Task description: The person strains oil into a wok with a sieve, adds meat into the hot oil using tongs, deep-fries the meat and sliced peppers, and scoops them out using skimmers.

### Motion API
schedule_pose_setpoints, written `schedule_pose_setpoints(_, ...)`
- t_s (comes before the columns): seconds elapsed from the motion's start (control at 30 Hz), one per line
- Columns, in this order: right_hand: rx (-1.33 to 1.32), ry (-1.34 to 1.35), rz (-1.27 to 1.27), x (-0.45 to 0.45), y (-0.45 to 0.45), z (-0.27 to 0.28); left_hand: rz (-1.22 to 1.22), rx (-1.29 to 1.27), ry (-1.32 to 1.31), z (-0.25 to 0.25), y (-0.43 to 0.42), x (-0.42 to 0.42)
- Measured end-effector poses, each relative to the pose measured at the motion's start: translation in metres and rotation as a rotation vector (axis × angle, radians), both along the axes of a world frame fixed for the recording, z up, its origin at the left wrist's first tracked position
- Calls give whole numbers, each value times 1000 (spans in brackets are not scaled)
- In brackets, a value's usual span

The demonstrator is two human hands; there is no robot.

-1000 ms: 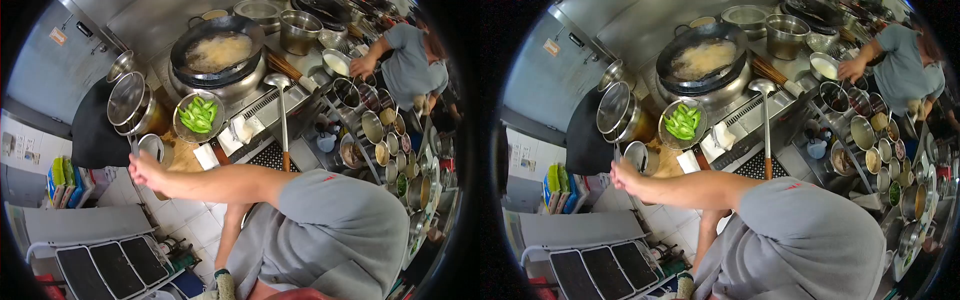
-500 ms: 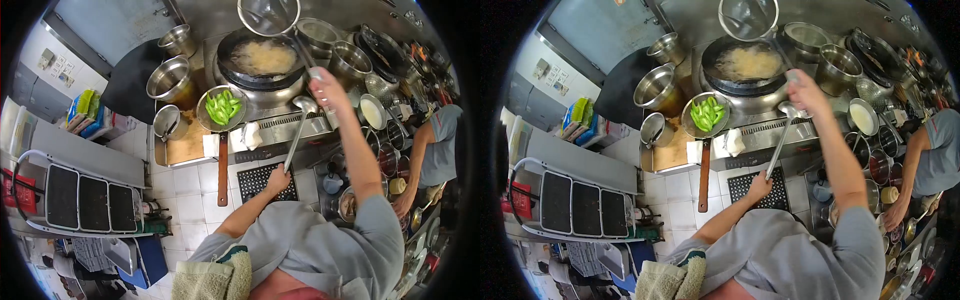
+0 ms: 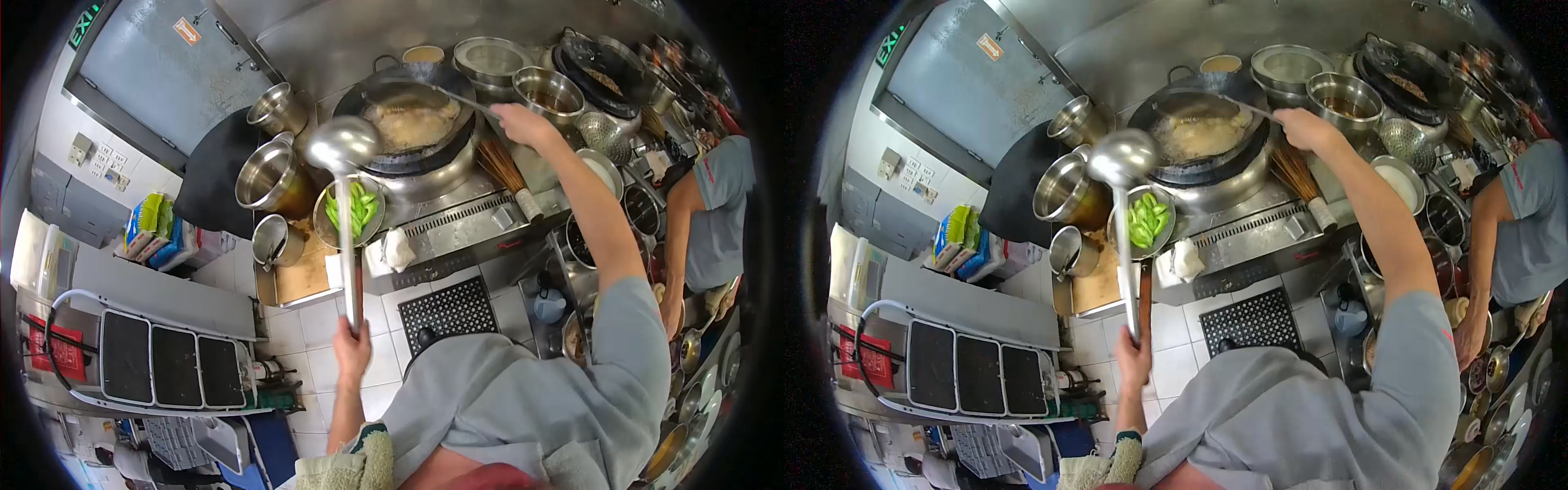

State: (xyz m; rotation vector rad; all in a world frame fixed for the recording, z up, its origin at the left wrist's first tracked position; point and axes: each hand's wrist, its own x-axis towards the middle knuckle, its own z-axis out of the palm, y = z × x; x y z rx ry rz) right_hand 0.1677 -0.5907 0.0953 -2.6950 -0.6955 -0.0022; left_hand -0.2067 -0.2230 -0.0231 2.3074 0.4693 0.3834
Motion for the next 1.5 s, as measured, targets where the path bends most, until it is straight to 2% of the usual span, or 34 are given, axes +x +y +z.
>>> schedule_pose_setpoints(0.03,27,-44,4,-2,9,1,37,-44,-61,1,21,9)
schedule_pose_setpoints(0.07,54,-107,3,0,14,9,46,-204,-64,3,45,21)
schedule_pose_setpoints(0.1,58,-110,-7,-2,15,15,53,-118,-8,8,73,33)
schedule_pose_setpoints(0.17,90,-170,-39,-13,12,32,90,-104,-43,46,98,59)
schedule_pose_setpoints(0.2,84,-173,-52,-21,10,44,78,-21,-81,50,121,71)
schedule_pose_setpoints(0.23,49,-87,-42,-34,9,58,48,99,-135,57,140,83)
schedule_pose_setpoints(0.3,-15,90,-21,-53,14,71,44,90,-75,58,187,114)
schedule_pose_setpoints(0.37,-14,116,-29,-49,23,55,15,31,-21,56,230,152)
schedule_pose_setpoints(0.43,-11,143,-40,-40,29,28,26,-21,49,75,238,186)
schedule_pose_setpoints(0.5,59,-9,-93,-26,31,5,-1,-63,102,73,265,221)
schedule_pose_setpoints(0.63,126,-157,-147,-57,23,32,11,-97,140,68,285,256)
schedule_pose_setpoints(0.7,80,-193,-119,-73,17,46,-8,-50,162,62,288,263)
schedule_pose_setpoints(0.77,93,163,-298,-85,18,61,-13,36,180,48,298,268)
schedule_pose_setpoints(0.83,80,182,-227,-62,11,41,-16,-105,194,48,294,268)
schedule_pose_setpoints(0.9,120,279,-222,-36,14,16,27,-45,226,43,299,271)
schedule_pose_setpoints(0.93,299,392,-261,-21,15,8,14,-79,220,43,298,268)
schedule_pose_setpoints(0.97,284,398,-251,-12,9,1,4,-113,211,43,297,263)
schedule_pose_setpoints(1.03,443,333,-335,-4,19,12,-10,-78,280,35,303,254)
schedule_pose_setpoints(1.1,427,274,-310,13,9,11,31,-10,148,24,304,240)
schedule_pose_setpoints(1.13,431,253,-326,17,7,15,65,130,255,74,252,213)
schedule_pose_setpoints(1.17,435,232,-342,21,5,17,79,127,258,73,239,200)
schedule_pose_setpoints(1.23,403,226,-316,30,0,9,307,591,118,71,220,171)
schedule_pose_setpoints(1.27,394,295,-334,32,0,5,319,588,126,70,204,155)
schedule_pose_setpoints(1.33,475,454,-380,42,2,-13,379,666,-147,76,171,117)
schedule_pose_setpoints(1.37,472,461,-371,43,8,-19,388,668,-139,67,171,100)
schedule_pose_setpoints(1.47,687,850,-189,54,16,-45,323,587,-227,23,173,57)
schedule_pose_setpoints(1.5,688,855,-194,53,18,-53,305,538,-214,5,176,42)
